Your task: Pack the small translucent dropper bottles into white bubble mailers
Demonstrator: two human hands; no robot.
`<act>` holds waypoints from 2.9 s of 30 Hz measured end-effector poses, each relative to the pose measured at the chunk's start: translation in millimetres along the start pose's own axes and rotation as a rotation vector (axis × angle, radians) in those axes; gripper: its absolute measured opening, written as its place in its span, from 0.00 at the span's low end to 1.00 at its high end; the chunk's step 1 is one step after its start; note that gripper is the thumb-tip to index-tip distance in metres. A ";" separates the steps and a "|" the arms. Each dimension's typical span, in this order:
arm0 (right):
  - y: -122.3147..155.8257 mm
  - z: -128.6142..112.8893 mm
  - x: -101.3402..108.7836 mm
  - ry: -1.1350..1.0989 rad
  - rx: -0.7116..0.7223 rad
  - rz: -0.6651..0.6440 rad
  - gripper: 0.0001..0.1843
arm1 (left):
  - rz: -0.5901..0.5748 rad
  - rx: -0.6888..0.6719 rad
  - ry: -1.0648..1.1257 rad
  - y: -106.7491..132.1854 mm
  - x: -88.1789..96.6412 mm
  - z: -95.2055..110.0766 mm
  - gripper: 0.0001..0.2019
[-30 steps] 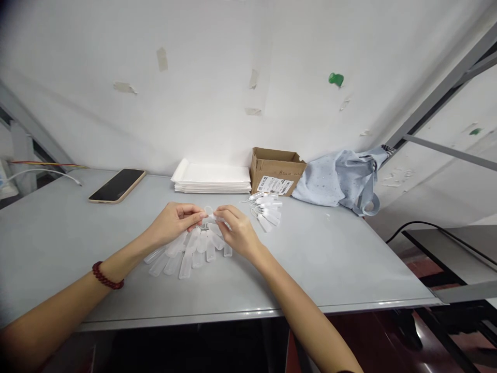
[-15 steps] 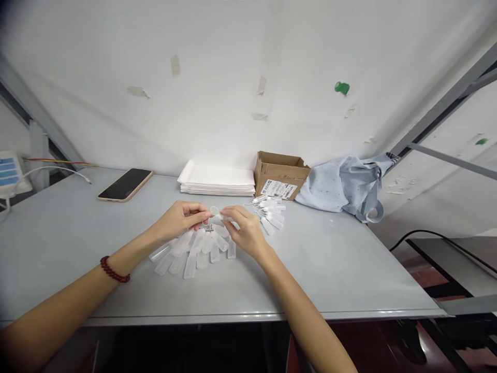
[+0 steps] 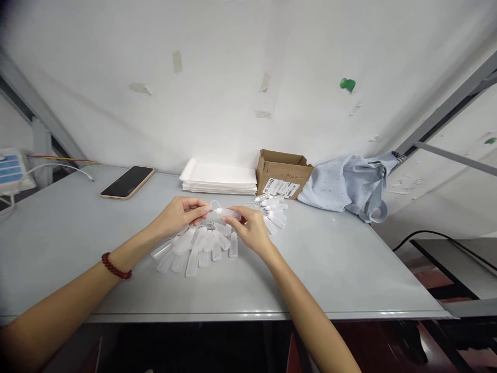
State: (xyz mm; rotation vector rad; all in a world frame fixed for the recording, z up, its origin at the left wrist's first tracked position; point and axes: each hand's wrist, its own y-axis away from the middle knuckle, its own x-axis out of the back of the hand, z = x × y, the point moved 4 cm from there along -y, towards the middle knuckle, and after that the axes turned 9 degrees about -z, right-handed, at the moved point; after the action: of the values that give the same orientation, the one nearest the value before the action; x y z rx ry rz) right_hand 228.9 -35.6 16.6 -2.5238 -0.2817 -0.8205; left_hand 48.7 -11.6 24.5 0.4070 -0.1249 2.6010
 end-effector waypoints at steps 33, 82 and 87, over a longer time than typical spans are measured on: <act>4.0 0.4 -7.8 0.152 0.100 0.014 0.16 | -0.033 0.000 -0.019 -0.1 -2.6 -5.3 0.09; 4.4 -5.2 -9.7 0.082 0.086 -0.122 0.15 | -0.136 -0.062 0.105 -0.2 -3.5 -9.8 0.14; 3.0 -8.8 -7.1 0.059 0.084 -0.088 0.15 | -0.136 -0.089 0.162 -2.2 -1.3 -7.5 0.15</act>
State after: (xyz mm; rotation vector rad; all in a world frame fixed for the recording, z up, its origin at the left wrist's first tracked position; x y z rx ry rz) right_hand 219.8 -42.8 17.6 -2.4190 -0.4023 -0.8960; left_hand 48.8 -9.1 16.9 0.1658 -0.1516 2.4720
